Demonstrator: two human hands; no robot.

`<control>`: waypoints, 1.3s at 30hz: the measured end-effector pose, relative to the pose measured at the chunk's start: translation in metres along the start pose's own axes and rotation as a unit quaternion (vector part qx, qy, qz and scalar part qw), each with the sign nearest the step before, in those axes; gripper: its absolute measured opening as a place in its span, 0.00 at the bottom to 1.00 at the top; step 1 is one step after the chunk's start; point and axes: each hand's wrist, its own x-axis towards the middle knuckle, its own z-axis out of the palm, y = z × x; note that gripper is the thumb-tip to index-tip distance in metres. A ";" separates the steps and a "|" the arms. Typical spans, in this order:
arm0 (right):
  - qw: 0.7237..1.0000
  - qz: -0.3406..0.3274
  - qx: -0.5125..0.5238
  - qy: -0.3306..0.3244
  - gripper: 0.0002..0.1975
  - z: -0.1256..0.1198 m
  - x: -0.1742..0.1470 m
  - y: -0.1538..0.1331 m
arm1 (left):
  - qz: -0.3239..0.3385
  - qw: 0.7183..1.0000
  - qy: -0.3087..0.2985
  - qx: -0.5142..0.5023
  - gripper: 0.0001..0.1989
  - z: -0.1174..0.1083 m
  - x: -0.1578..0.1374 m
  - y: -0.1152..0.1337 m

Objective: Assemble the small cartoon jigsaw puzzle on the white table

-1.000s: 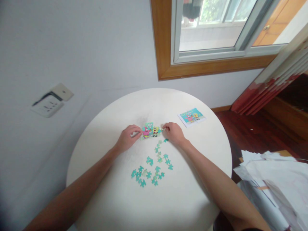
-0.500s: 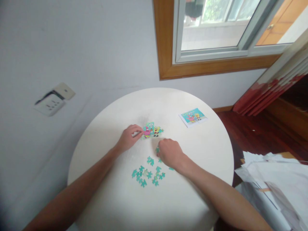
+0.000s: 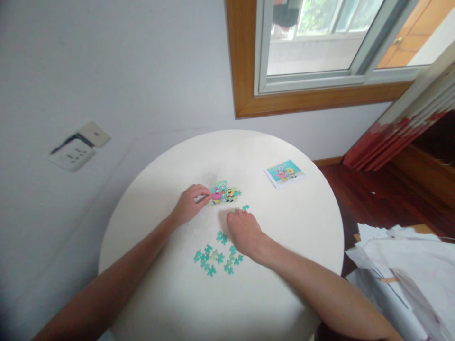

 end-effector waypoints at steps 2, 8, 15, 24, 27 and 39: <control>1.000 -0.003 0.009 0.002 0.12 0.004 0.001 0.001 | 0.003 1.000 0.001 0.001 0.04 0.000 0.000 -0.001; 0.996 -0.047 0.077 0.023 0.06 0.012 0.006 0.014 | -0.001 1.000 -0.004 -0.003 0.05 -0.001 0.001 0.001; 0.913 -0.043 0.359 0.187 0.06 0.004 0.043 0.068 | -0.005 1.000 -0.007 0.001 0.05 -0.001 0.000 0.000; 0.891 0.010 0.392 0.230 0.05 0.021 0.072 0.093 | -0.007 1.000 -0.008 -0.005 0.06 -0.001 0.001 0.003; 0.902 0.013 0.362 0.237 0.07 0.023 0.074 0.089 | -0.005 1.000 -0.009 -0.007 0.06 -0.001 0.001 0.003; 0.934 0.072 0.252 0.243 0.08 0.020 0.072 0.076 | -0.004 1.000 -0.012 -0.007 0.06 -0.002 0.001 0.004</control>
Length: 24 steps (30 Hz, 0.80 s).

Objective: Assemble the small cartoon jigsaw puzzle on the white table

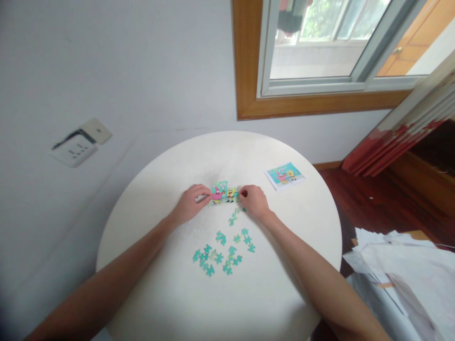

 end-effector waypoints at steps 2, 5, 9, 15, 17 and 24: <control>1.000 -0.002 -0.010 0.003 0.07 0.000 0.000 0.000 | 0.000 1.000 -0.001 -0.001 0.06 0.000 0.000 0.000; 1.000 -0.011 0.002 0.023 0.08 -0.005 0.001 0.003 | 0.000 1.000 -0.004 0.000 0.06 0.000 0.000 -0.001; 0.998 -0.033 0.016 0.053 0.10 -0.015 0.005 0.013 | 0.001 1.000 -0.002 0.000 0.07 0.000 0.000 -0.002; 0.994 -0.102 -0.017 -0.020 0.16 -0.019 0.000 0.011 | -0.003 1.000 0.005 -0.004 0.06 0.001 0.000 -0.002; 0.992 -0.113 -0.037 -0.051 0.17 -0.018 -0.002 0.007 | -0.002 1.000 0.005 -0.002 0.06 0.001 -0.001 -0.003; 0.996 -0.087 -0.010 0.016 0.17 -0.023 -0.001 0.008 | 0.000 1.000 0.007 -0.005 0.06 0.000 0.000 -0.001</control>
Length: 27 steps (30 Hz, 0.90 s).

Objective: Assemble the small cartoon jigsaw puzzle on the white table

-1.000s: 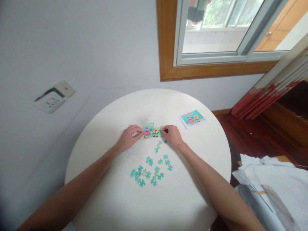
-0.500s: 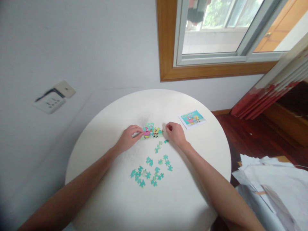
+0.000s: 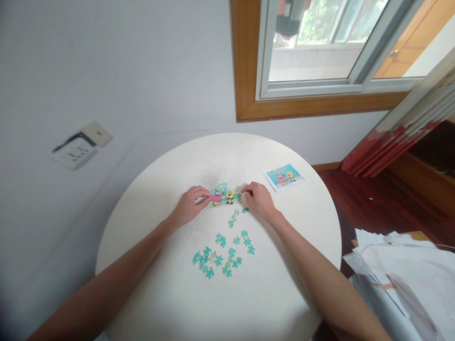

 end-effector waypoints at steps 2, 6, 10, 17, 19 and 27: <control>1.000 0.014 0.005 0.023 0.17 0.001 0.001 0.003 | -0.002 1.000 -0.002 -0.002 0.06 -0.001 0.000 0.001; 0.999 0.029 0.009 0.035 0.17 0.006 0.002 0.009 | -0.006 1.000 -0.005 -0.001 0.06 -0.001 0.000 0.001; 0.997 0.066 0.009 0.049 0.17 0.005 0.005 0.017 | -0.005 1.000 -0.006 0.000 0.05 -0.001 0.000 -0.003; 0.992 0.119 0.013 0.044 0.17 0.001 0.008 0.032 | -0.016 1.000 -0.001 -0.003 0.05 0.000 -0.001 -0.006; 0.992 0.121 0.013 0.038 0.17 0.001 0.008 0.033 | -0.023 1.000 0.001 -0.004 0.05 0.000 -0.002 -0.007; 0.992 0.128 0.000 0.004 0.15 -0.001 0.008 0.030 | -0.025 1.000 -0.001 0.005 0.04 0.000 -0.003 -0.006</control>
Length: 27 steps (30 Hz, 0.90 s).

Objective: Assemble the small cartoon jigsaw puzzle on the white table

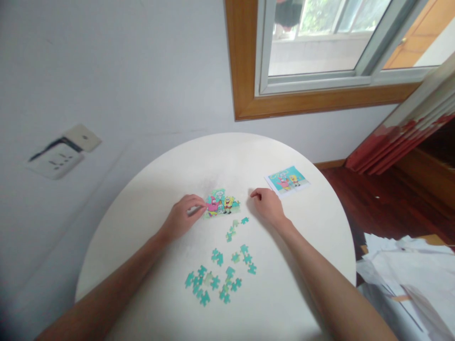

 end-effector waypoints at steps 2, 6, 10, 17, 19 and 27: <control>1.000 0.003 0.002 -0.005 0.15 -0.001 0.000 0.000 | 0.001 1.000 -0.001 -0.004 0.04 0.001 -0.001 0.000; 1.000 0.002 0.002 -0.015 0.15 -0.003 0.000 -0.001 | -0.014 1.000 -0.009 -0.009 0.04 0.001 -0.002 -0.002; 1.000 0.001 -0.004 -0.020 0.15 -0.004 0.000 -0.002 | -0.024 1.000 -0.004 -0.005 0.05 0.001 -0.001 -0.006; 1.000 -0.009 0.002 -0.026 0.15 -0.006 -0.001 -0.003 | -0.039 0.999 -0.003 -0.003 0.05 -0.002 -0.001 -0.006; 1.000 -0.009 0.000 -0.026 0.15 -0.007 -0.002 -0.004 | -0.039 0.999 -0.004 -0.005 0.05 -0.002 -0.001 -0.006; 1.000 -0.020 -0.009 -0.017 0.16 -0.004 -0.002 -0.001 | -0.036 0.999 0.008 -0.007 0.06 -0.001 0.000 -0.008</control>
